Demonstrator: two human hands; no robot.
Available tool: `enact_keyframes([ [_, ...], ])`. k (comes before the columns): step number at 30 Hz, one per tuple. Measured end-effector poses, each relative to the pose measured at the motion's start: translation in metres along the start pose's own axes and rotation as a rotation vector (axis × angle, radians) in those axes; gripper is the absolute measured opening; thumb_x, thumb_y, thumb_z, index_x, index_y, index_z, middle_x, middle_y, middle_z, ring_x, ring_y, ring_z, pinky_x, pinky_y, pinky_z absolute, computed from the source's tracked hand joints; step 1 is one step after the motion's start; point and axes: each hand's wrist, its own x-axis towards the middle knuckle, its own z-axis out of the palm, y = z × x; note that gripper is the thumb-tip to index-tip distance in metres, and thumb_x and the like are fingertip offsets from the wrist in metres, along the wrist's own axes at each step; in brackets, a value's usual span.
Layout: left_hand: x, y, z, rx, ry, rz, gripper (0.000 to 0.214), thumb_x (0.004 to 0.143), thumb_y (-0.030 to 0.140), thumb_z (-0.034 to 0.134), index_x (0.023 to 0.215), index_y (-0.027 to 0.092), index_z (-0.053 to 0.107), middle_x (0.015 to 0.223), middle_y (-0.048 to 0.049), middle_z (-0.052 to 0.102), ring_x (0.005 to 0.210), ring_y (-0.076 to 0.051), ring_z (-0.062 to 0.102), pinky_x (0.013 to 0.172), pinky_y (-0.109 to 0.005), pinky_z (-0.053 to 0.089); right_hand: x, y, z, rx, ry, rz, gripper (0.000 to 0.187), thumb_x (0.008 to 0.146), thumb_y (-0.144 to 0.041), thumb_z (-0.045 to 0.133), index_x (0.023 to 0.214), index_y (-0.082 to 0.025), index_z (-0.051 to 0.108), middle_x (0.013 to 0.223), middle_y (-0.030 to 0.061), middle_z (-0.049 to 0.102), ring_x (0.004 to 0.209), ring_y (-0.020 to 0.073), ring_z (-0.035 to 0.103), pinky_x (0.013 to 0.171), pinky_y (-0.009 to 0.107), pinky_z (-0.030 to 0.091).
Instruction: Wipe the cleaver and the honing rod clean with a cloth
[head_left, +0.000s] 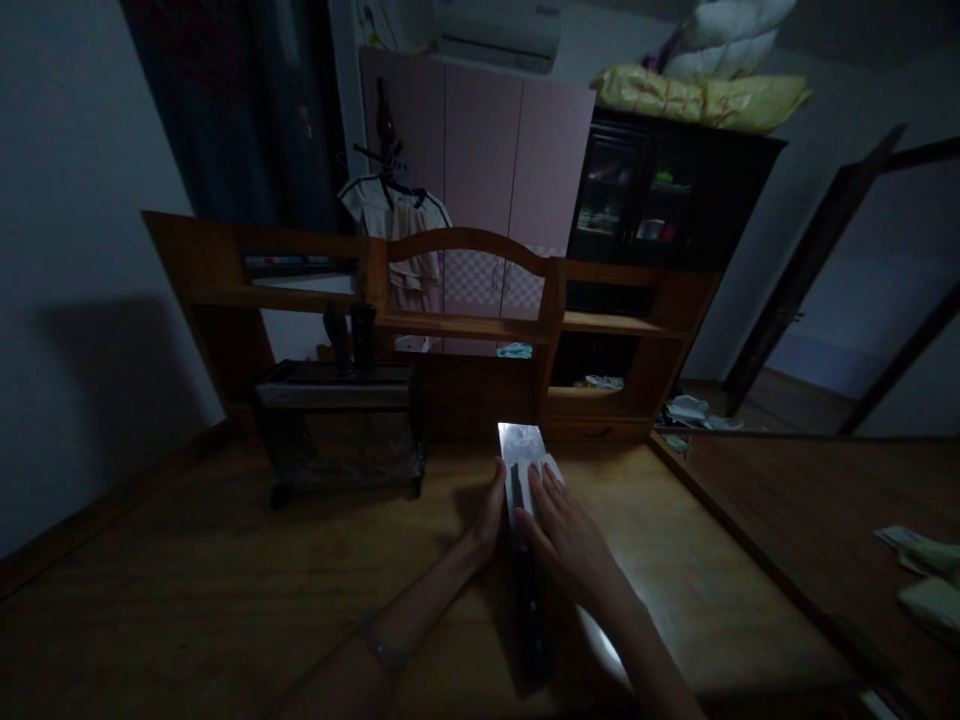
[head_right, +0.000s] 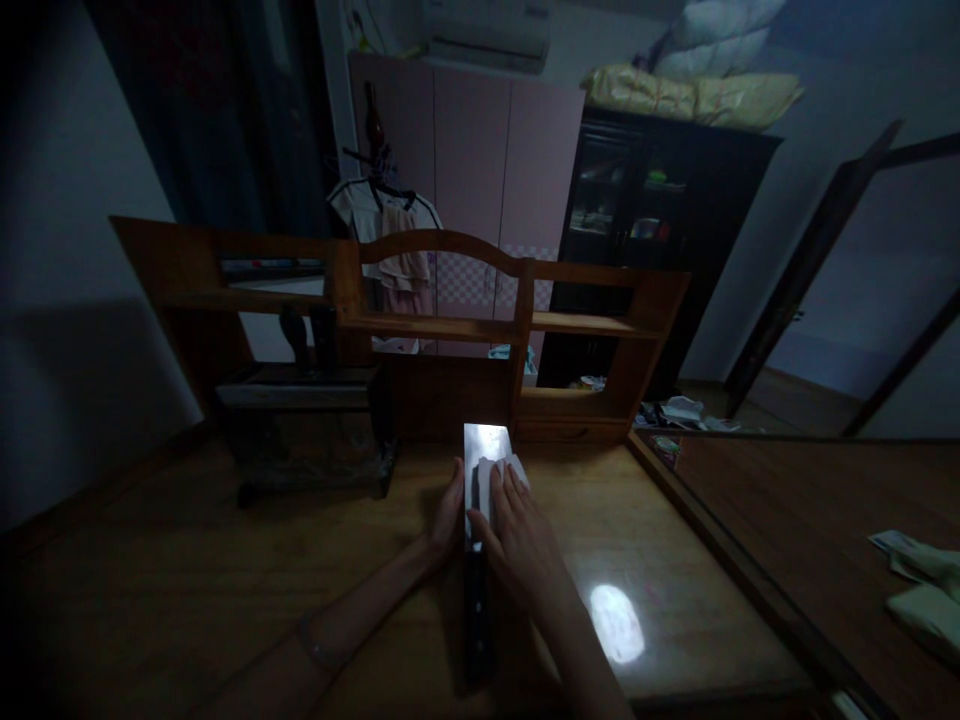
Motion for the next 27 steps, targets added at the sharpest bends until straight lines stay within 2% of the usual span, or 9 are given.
enact_keyframes([
  [4, -0.001, -0.001, -0.001, -0.02, 0.002, -0.019, 0.067, 0.086, 0.062, 0.038, 0.12, 0.009, 0.059, 0.116, -0.0139, 0.064, 0.117, -0.027, 0.053, 0.109, -0.037, 0.027, -0.015, -0.008, 0.004, -0.001, 0.001, -0.009, 0.063, 0.094, -0.048, 0.037, 0.147, -0.02, 0.017, 0.152, 0.0069, 0.019, 0.14, 0.0249, 0.014, 0.112, 0.047, 0.028],
  [8, -0.001, 0.0, 0.002, -0.039, -0.016, -0.05, 0.071, 0.084, 0.066, 0.036, 0.119, 0.009, 0.06, 0.111, -0.0141, 0.066, 0.114, -0.028, 0.055, 0.107, -0.039, 0.029, -0.035, -0.016, -0.004, 0.077, -0.048, 0.031, 0.057, 0.096, -0.041, 0.035, 0.147, -0.022, 0.019, 0.152, 0.0033, 0.019, 0.14, 0.0236, 0.015, 0.113, 0.047, 0.027],
  [11, 0.0, 0.0, 0.002, -0.027, -0.022, -0.088, 0.075, 0.083, 0.069, 0.034, 0.117, 0.009, 0.061, 0.107, -0.014, 0.068, 0.11, -0.029, 0.058, 0.106, -0.04, 0.032, -0.05, -0.02, -0.017, 0.227, -0.107, 0.096, 0.047, 0.098, -0.034, 0.028, 0.145, -0.03, 0.022, 0.151, -0.0034, 0.021, 0.139, 0.0192, 0.019, 0.113, 0.044, 0.028],
  [14, -0.002, 0.001, 0.005, -0.024, -0.017, -0.075, 0.072, 0.083, 0.068, 0.035, 0.116, 0.01, 0.061, 0.107, -0.0135, 0.068, 0.108, -0.029, 0.059, 0.104, -0.04, 0.033, -0.057, -0.018, -0.025, 0.359, -0.112, 0.142, 0.043, 0.098, -0.032, 0.029, 0.141, -0.036, 0.031, 0.15, -0.0065, 0.025, 0.138, 0.0175, 0.022, 0.112, 0.043, 0.029],
  [19, -0.005, 0.003, 0.011, -0.054, -0.081, -0.134, 0.071, 0.085, 0.066, 0.035, 0.115, 0.008, 0.062, 0.105, -0.0158, 0.068, 0.108, -0.03, 0.059, 0.103, -0.041, 0.035, -0.047, -0.004, -0.019, 0.368, -0.09, 0.047, 0.046, 0.094, -0.024, 0.04, 0.139, -0.033, 0.036, 0.149, -0.0017, 0.029, 0.138, 0.0197, 0.023, 0.111, 0.044, 0.03],
  [27, 0.001, 0.001, 0.007, -0.069, -0.065, -0.053, 0.07, 0.084, 0.064, 0.039, 0.116, 0.006, 0.061, 0.109, -0.0167, 0.066, 0.11, -0.03, 0.058, 0.104, -0.04, 0.034, -0.015, 0.008, -0.017, 0.316, -0.036, -0.028, 0.05, 0.091, -0.02, 0.043, 0.14, -0.027, 0.036, 0.146, 0.0046, 0.036, 0.137, 0.0218, 0.025, 0.109, 0.045, 0.032],
])
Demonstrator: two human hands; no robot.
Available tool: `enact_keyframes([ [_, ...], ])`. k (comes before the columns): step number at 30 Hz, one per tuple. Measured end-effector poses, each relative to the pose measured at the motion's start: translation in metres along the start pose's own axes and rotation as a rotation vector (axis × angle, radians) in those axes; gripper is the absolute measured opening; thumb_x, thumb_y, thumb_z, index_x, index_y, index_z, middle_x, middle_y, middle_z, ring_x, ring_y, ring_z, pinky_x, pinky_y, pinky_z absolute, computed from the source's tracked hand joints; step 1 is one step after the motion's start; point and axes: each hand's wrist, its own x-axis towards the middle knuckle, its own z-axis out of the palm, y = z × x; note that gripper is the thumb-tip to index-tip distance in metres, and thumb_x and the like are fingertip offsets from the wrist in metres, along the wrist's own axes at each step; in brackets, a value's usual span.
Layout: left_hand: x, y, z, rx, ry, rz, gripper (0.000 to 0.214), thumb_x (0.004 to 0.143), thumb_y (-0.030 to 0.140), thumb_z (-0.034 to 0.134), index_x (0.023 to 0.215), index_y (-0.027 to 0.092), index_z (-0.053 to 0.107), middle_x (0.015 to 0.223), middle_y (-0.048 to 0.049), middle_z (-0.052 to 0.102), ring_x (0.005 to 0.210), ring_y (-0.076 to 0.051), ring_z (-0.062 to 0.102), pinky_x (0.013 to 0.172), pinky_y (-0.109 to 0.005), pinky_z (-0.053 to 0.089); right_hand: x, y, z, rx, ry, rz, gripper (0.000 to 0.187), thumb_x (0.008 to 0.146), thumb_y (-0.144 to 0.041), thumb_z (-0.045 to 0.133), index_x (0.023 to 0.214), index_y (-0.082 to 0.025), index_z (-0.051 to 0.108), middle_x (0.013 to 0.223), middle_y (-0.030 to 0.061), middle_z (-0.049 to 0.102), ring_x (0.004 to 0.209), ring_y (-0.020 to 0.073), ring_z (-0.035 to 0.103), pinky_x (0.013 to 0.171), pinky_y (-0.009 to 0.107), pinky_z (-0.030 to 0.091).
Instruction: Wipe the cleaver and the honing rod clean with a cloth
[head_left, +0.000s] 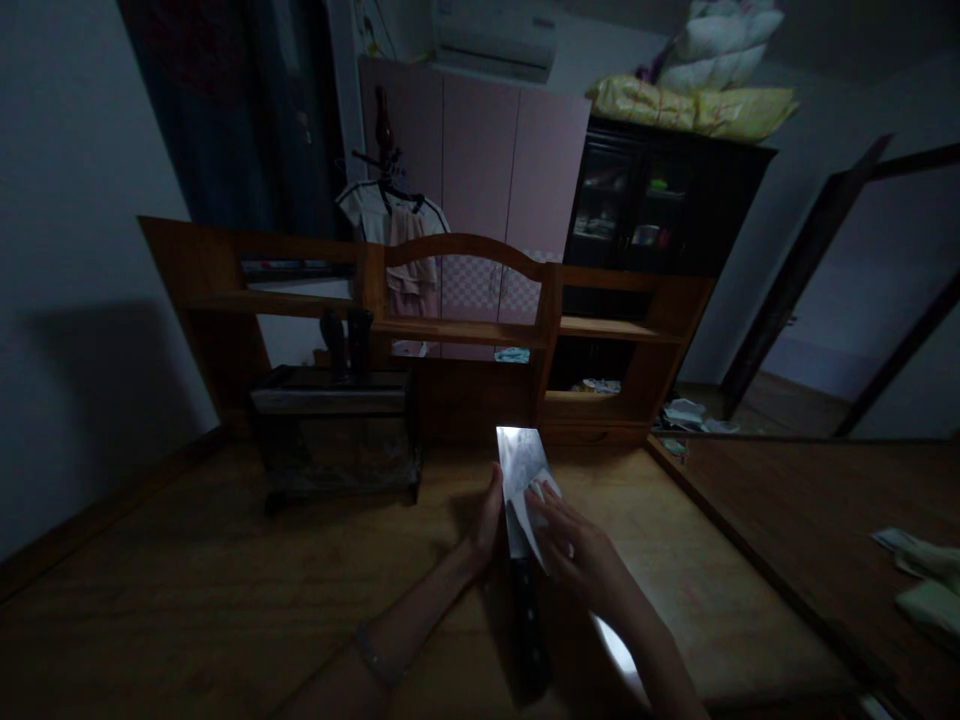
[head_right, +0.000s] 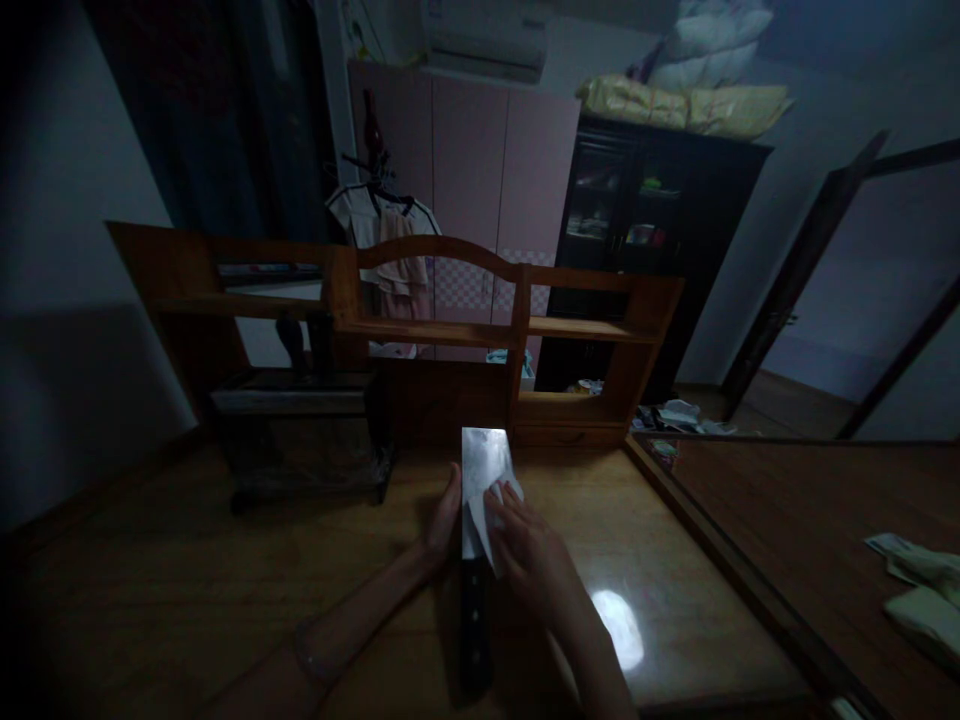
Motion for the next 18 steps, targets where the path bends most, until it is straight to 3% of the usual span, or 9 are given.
enact_keyframes([
  [8, 0.004, 0.0, -0.01, -0.007, 0.017, 0.025, 0.066, 0.087, 0.06, 0.038, 0.127, 0.009, 0.054, 0.123, -0.015, 0.059, 0.122, -0.027, 0.049, 0.109, -0.04, 0.029, 0.029, 0.007, 0.008, -0.206, 0.031, 0.006, 0.051, 0.09, -0.015, 0.042, 0.14, -0.021, 0.037, 0.144, 0.0094, 0.039, 0.136, 0.0222, 0.029, 0.108, 0.043, 0.034],
  [18, 0.006, 0.001, 0.001, -0.1, -0.009, 0.081, 0.065, 0.089, 0.059, 0.036, 0.129, 0.009, 0.052, 0.129, -0.015, 0.054, 0.128, -0.025, 0.041, 0.112, -0.037, 0.023, 0.06, -0.014, 0.015, -0.289, 0.075, -0.091, 0.047, 0.092, -0.014, 0.039, 0.139, -0.02, 0.039, 0.143, 0.0088, 0.042, 0.136, 0.0199, 0.03, 0.11, 0.042, 0.031],
])
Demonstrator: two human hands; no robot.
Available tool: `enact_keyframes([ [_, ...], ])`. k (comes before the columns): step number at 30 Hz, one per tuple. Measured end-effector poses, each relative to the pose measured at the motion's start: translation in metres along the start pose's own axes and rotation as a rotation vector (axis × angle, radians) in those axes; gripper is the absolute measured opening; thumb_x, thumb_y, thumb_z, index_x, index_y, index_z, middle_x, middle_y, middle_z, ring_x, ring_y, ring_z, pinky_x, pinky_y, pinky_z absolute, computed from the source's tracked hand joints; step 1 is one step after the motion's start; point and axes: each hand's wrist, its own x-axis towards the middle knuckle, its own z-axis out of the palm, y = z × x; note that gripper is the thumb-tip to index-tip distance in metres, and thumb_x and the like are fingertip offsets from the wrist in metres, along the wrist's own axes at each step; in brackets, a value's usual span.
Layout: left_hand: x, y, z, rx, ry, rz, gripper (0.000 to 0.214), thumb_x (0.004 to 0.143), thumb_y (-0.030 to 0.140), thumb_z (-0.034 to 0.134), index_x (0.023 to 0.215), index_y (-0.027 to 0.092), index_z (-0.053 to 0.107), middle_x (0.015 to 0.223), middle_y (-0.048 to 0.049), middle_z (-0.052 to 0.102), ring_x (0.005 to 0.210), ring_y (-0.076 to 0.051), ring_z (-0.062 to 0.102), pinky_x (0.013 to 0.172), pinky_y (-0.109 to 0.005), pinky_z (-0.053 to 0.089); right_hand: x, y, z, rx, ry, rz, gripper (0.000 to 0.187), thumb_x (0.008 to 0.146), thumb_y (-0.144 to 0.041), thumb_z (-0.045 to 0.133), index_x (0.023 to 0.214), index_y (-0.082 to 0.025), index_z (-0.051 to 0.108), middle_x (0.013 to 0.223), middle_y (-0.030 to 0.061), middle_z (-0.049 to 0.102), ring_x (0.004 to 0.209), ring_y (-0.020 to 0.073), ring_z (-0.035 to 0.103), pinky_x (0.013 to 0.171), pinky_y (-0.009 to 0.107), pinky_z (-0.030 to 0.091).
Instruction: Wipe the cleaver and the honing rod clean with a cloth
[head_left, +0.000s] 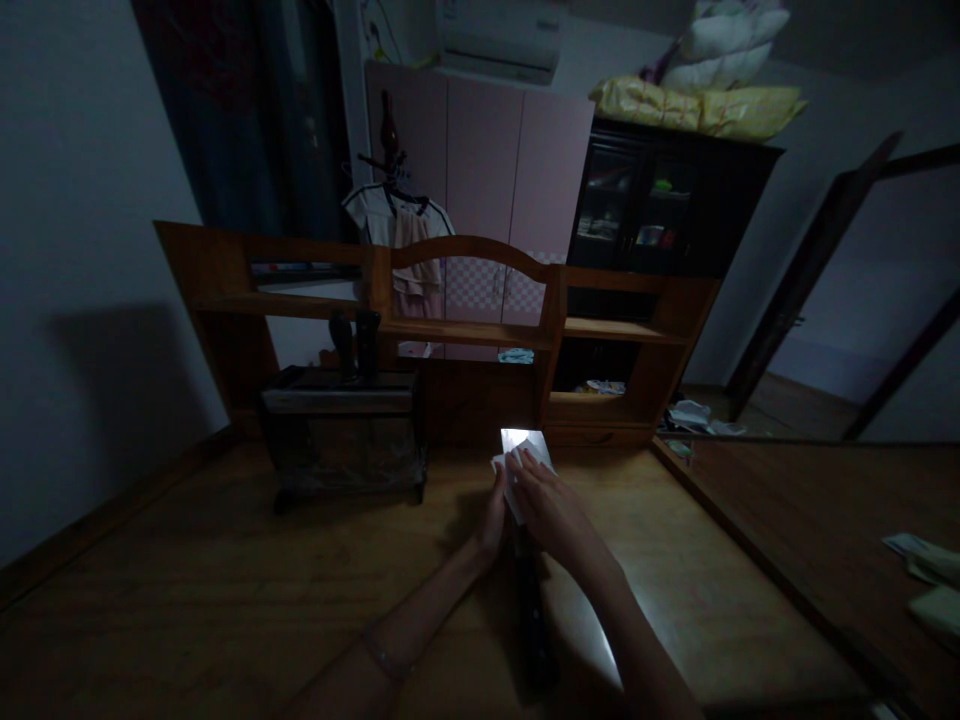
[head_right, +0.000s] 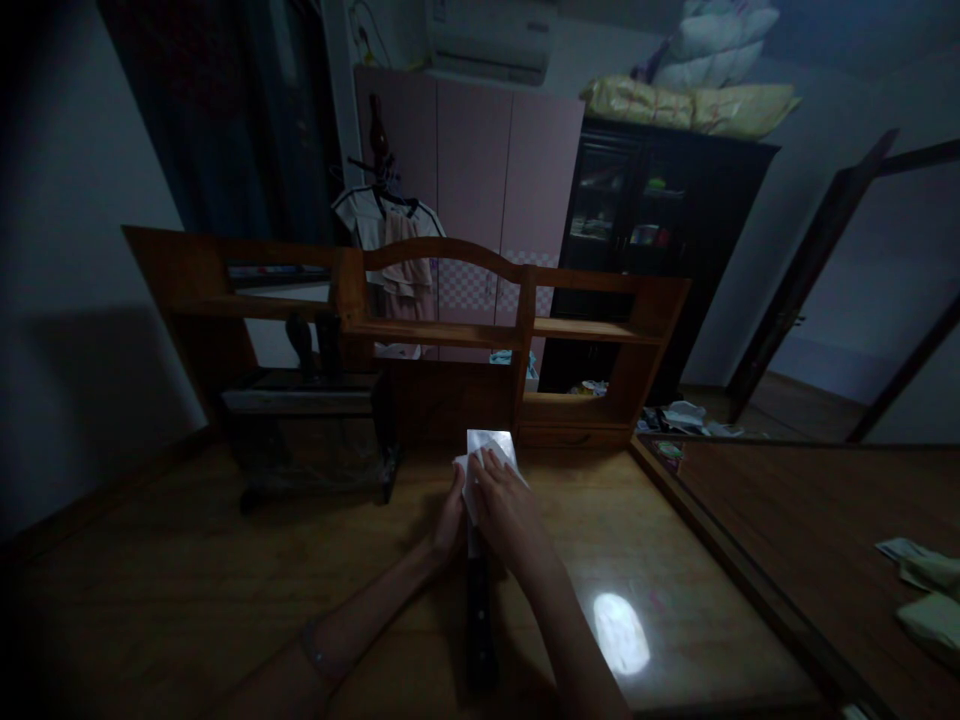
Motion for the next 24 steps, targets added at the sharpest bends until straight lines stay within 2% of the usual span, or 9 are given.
enact_keyframes([
  [4, 0.002, -0.001, 0.0, -0.006, 0.013, 0.058, 0.062, 0.09, 0.056, 0.036, 0.127, 0.009, 0.053, 0.129, -0.0145, 0.055, 0.129, -0.023, 0.04, 0.113, -0.035, 0.022, 0.0, -0.002, 0.001, -0.017, -0.001, -0.02, 0.045, 0.093, -0.015, 0.038, 0.138, -0.019, 0.04, 0.142, 0.0092, 0.043, 0.136, 0.0203, 0.03, 0.11, 0.042, 0.032],
  [7, 0.003, -0.003, -0.005, 0.005, 0.016, 0.035, 0.062, 0.089, 0.057, 0.037, 0.124, 0.009, 0.055, 0.125, -0.0151, 0.057, 0.127, -0.024, 0.043, 0.112, -0.037, 0.024, -0.006, 0.001, 0.005, -0.029, -0.017, -0.03, 0.048, 0.092, -0.011, 0.037, 0.14, -0.018, 0.037, 0.142, 0.0103, 0.043, 0.136, 0.0204, 0.031, 0.11, 0.042, 0.033],
  [12, 0.001, -0.004, -0.015, 0.09, 0.094, -0.009, 0.063, 0.086, 0.061, 0.041, 0.112, 0.007, 0.061, 0.112, -0.0156, 0.065, 0.119, -0.026, 0.051, 0.108, -0.038, 0.03, -0.024, -0.002, 0.006, -0.053, -0.053, -0.082, 0.051, 0.089, -0.008, 0.039, 0.14, -0.017, 0.036, 0.143, 0.0112, 0.041, 0.136, 0.0218, 0.029, 0.109, 0.043, 0.034],
  [18, -0.003, -0.002, -0.013, 0.146, 0.107, -0.069, 0.068, 0.079, 0.069, 0.043, 0.094, 0.008, 0.066, 0.095, -0.0163, 0.069, 0.109, -0.028, 0.058, 0.103, -0.039, 0.037, -0.041, -0.01, -0.001, -0.065, -0.054, -0.111, 0.052, 0.088, -0.007, 0.041, 0.139, -0.018, 0.037, 0.141, 0.0103, 0.044, 0.134, 0.0216, 0.034, 0.109, 0.042, 0.036],
  [20, -0.004, -0.001, -0.012, 0.151, 0.133, -0.082, 0.068, 0.078, 0.07, 0.044, 0.095, 0.008, 0.066, 0.095, -0.0163, 0.069, 0.108, -0.028, 0.059, 0.102, -0.04, 0.038, -0.04, -0.01, -0.002, -0.058, -0.053, -0.116, 0.05, 0.089, -0.008, 0.041, 0.138, -0.017, 0.039, 0.14, 0.0108, 0.045, 0.133, 0.0218, 0.036, 0.108, 0.041, 0.037],
  [24, -0.004, -0.002, -0.012, 0.136, 0.15, -0.064, 0.067, 0.082, 0.065, 0.044, 0.11, 0.007, 0.062, 0.106, -0.0166, 0.067, 0.113, -0.028, 0.056, 0.104, -0.04, 0.036, -0.028, -0.009, -0.006, -0.041, -0.04, -0.122, 0.046, 0.091, -0.014, 0.043, 0.136, -0.017, 0.041, 0.139, 0.0115, 0.047, 0.132, 0.0222, 0.037, 0.107, 0.041, 0.038],
])
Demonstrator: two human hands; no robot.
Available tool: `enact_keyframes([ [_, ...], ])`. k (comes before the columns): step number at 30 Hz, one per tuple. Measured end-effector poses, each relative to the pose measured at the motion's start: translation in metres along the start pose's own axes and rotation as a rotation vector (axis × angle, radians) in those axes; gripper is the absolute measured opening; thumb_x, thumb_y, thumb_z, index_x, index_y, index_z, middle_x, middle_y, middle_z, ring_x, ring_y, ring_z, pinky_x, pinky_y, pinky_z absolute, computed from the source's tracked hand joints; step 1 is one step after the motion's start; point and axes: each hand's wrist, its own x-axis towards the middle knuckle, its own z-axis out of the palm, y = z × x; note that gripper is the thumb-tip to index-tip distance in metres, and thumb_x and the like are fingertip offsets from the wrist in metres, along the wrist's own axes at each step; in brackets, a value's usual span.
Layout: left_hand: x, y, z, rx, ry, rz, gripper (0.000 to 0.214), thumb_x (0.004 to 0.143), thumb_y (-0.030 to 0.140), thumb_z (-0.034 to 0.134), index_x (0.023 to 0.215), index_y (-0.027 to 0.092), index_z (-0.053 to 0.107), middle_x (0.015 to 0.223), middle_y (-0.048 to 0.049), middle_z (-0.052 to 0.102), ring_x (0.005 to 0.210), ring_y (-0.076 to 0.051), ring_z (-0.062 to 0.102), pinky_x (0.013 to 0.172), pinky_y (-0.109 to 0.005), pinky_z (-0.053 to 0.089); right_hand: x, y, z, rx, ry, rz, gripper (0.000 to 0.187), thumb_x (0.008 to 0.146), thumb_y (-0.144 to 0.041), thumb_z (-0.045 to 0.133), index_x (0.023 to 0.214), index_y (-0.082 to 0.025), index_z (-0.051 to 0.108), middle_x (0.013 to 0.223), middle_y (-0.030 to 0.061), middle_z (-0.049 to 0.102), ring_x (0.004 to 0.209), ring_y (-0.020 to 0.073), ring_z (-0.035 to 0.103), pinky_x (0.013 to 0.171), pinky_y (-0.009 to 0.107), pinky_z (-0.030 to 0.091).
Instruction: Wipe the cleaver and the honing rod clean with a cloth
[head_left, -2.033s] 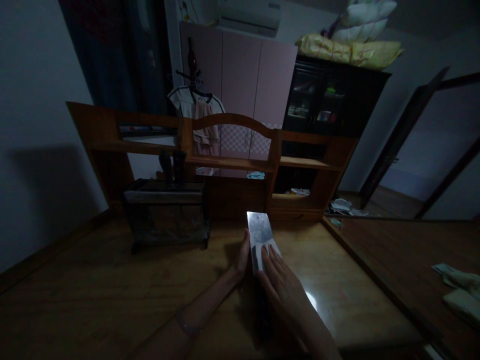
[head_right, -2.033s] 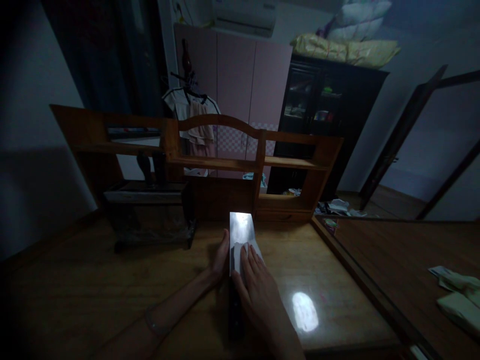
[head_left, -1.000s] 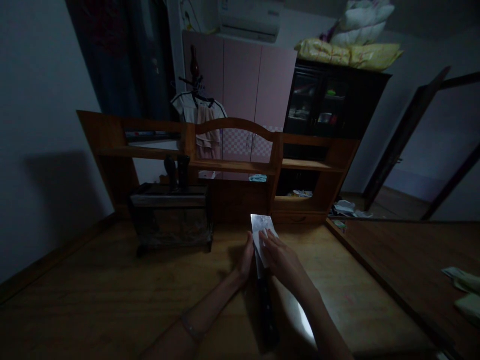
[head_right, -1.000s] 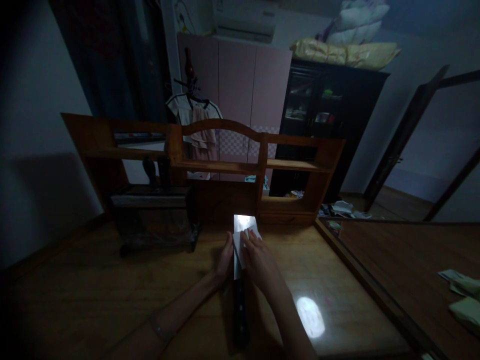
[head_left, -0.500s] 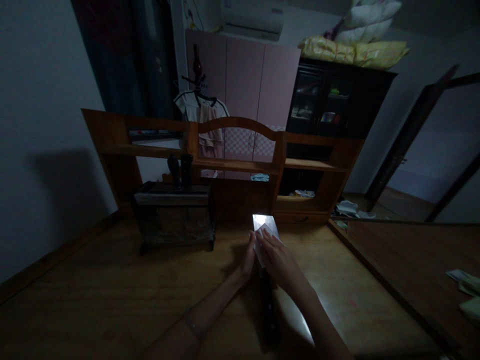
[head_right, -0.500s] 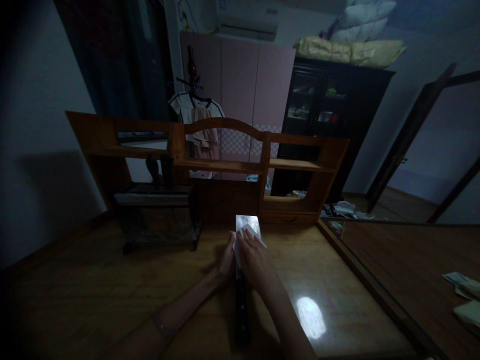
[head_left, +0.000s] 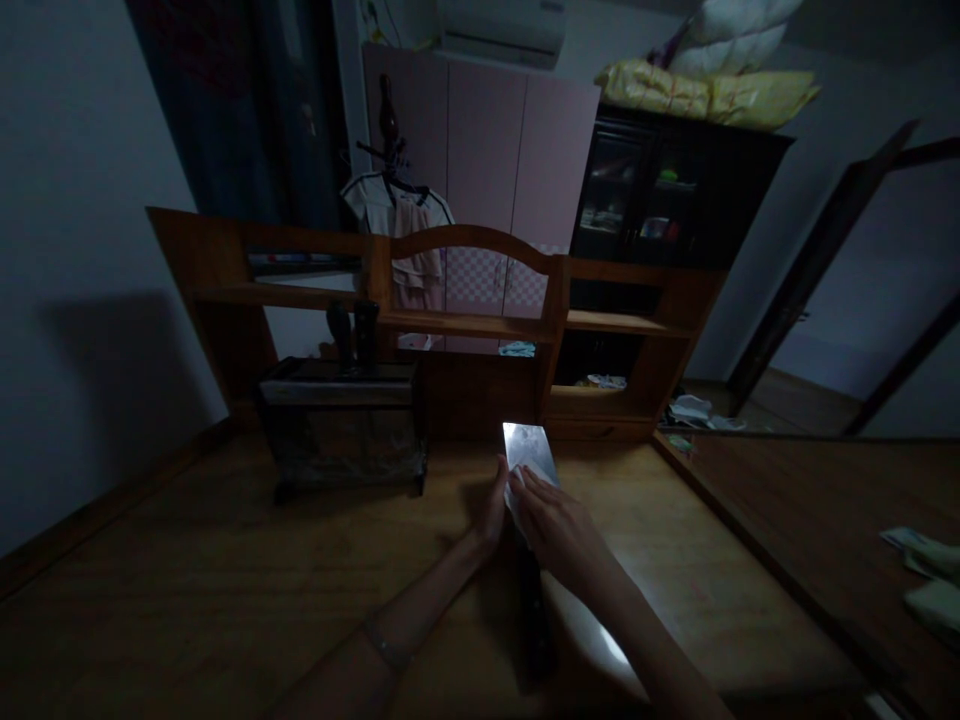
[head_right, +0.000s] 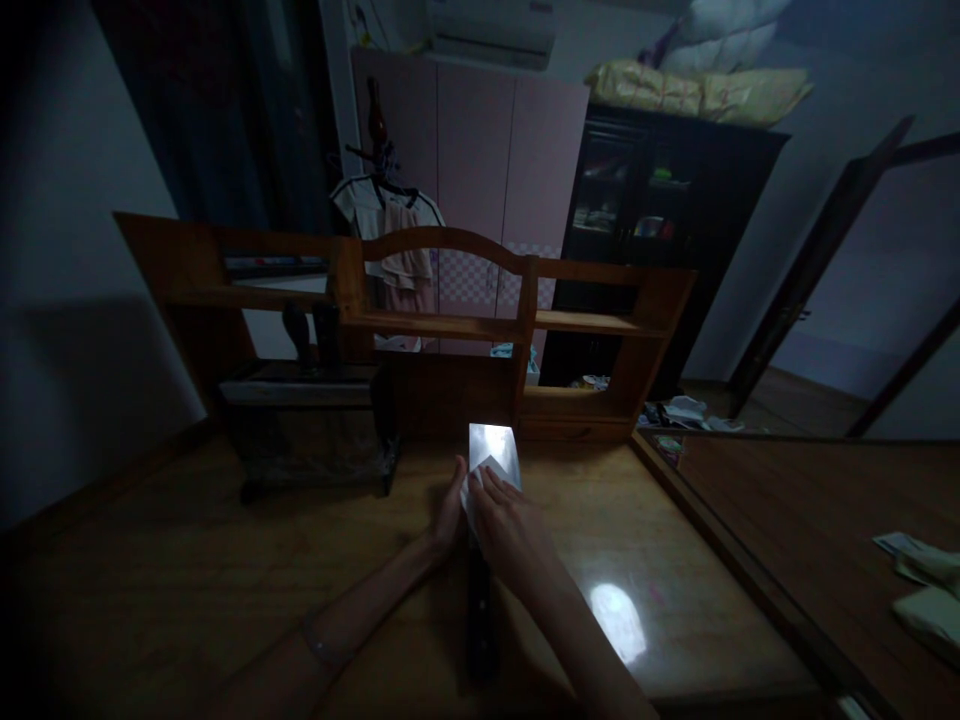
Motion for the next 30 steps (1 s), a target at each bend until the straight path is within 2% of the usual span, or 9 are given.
enact_keyframes([
  [7, 0.007, -0.004, -0.001, -0.086, -0.004, 0.125, 0.053, 0.091, 0.048, 0.043, 0.129, 0.011, 0.05, 0.13, -0.012, 0.055, 0.129, -0.02, 0.04, 0.112, -0.032, 0.024, 0.028, 0.007, 0.006, -0.039, 0.048, 0.045, 0.044, 0.092, -0.017, 0.04, 0.136, -0.015, 0.042, 0.139, 0.0125, 0.046, 0.133, 0.0218, 0.035, 0.109, 0.042, 0.035],
  [11, 0.006, -0.003, 0.003, -0.1, -0.022, 0.147, 0.055, 0.091, 0.048, 0.042, 0.132, 0.012, 0.049, 0.137, -0.011, 0.048, 0.133, -0.019, 0.034, 0.113, -0.029, 0.022, 0.034, 0.01, 0.014, -0.053, 0.06, 0.088, 0.046, 0.09, -0.014, 0.041, 0.136, -0.014, 0.042, 0.141, 0.0123, 0.043, 0.135, 0.0223, 0.032, 0.11, 0.043, 0.033],
  [20, 0.002, -0.007, 0.007, -0.063, -0.046, 0.083, 0.056, 0.09, 0.051, 0.043, 0.128, 0.012, 0.053, 0.133, -0.0106, 0.052, 0.131, -0.021, 0.037, 0.114, -0.031, 0.021, 0.027, 0.01, 0.011, -0.049, 0.038, 0.127, 0.047, 0.089, -0.015, 0.043, 0.136, -0.012, 0.042, 0.14, 0.0143, 0.045, 0.133, 0.0221, 0.037, 0.11, 0.039, 0.032],
  [24, 0.002, -0.009, 0.006, -0.032, -0.058, 0.113, 0.055, 0.09, 0.051, 0.043, 0.129, 0.012, 0.053, 0.134, -0.0102, 0.051, 0.133, -0.02, 0.035, 0.114, -0.031, 0.018, 0.024, 0.01, 0.01, -0.056, 0.05, 0.131, 0.049, 0.088, -0.014, 0.045, 0.136, -0.015, 0.041, 0.139, 0.0128, 0.046, 0.132, 0.0225, 0.038, 0.109, 0.041, 0.034],
  [30, -0.002, -0.008, 0.009, -0.011, -0.087, 0.082, 0.055, 0.09, 0.051, 0.041, 0.127, 0.013, 0.054, 0.133, -0.0113, 0.052, 0.133, -0.022, 0.035, 0.114, -0.035, 0.018, 0.018, 0.011, 0.011, -0.043, 0.087, 0.115, 0.05, 0.088, -0.013, 0.045, 0.137, -0.017, 0.04, 0.139, 0.0121, 0.046, 0.133, 0.023, 0.036, 0.108, 0.043, 0.035],
])
